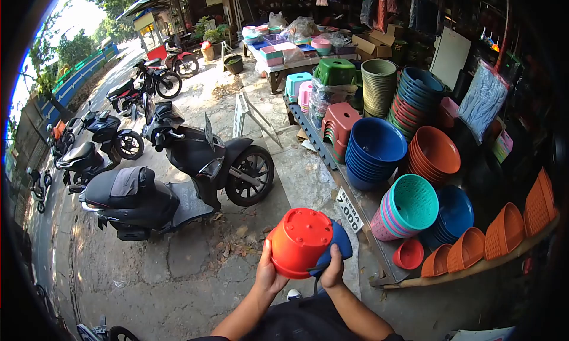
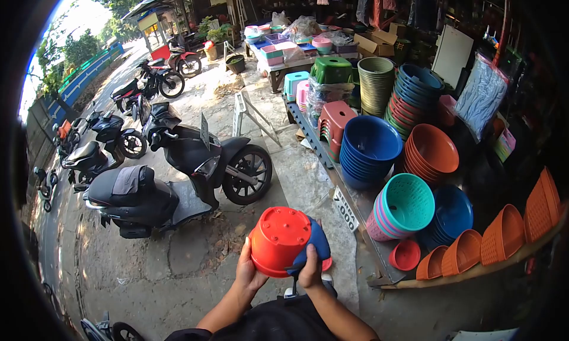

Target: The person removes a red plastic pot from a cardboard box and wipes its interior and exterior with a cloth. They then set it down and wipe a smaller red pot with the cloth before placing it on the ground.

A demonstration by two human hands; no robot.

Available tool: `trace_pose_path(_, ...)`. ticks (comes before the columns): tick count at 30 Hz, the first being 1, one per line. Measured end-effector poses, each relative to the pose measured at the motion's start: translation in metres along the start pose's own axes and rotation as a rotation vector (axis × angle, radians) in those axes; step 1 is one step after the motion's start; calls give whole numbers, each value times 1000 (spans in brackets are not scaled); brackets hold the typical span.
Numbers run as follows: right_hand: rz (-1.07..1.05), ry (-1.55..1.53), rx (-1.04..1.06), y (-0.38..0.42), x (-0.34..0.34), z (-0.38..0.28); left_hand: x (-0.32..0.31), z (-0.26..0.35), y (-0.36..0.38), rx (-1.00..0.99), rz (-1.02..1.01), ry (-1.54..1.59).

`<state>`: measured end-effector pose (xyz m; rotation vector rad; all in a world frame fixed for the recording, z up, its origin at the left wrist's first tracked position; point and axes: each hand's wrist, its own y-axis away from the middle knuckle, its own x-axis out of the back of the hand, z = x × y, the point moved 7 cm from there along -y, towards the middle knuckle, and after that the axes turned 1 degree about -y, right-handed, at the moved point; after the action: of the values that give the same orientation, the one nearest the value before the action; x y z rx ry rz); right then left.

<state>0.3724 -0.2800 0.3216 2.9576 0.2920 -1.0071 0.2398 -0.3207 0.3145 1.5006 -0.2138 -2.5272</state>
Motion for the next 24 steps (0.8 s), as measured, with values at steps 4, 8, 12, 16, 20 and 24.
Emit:
trace_pose_path(4,-33,1086,599,23,-40,-20,-5,-8,-12,16,-39,34)
trace_pose_path(8,-223,1382,602,32,-64,-13,-18,3,-11,59,-132,-10)
trace_pose_path(12,-652,1603,601,36,-86,-15,12,-6,6,142,72,-339)
trace_pose_path(16,-846,1476,467,19,-92,-33,26,-11,12,124,-138,-755)
trace_pose_path(20,-944,1201,90,-16,-47,-19,34,-23,16,216,-296,-1085)
trace_pose_path(24,-673,451,-870,-21,17,-4,28,-17,28,293,-214,-868)
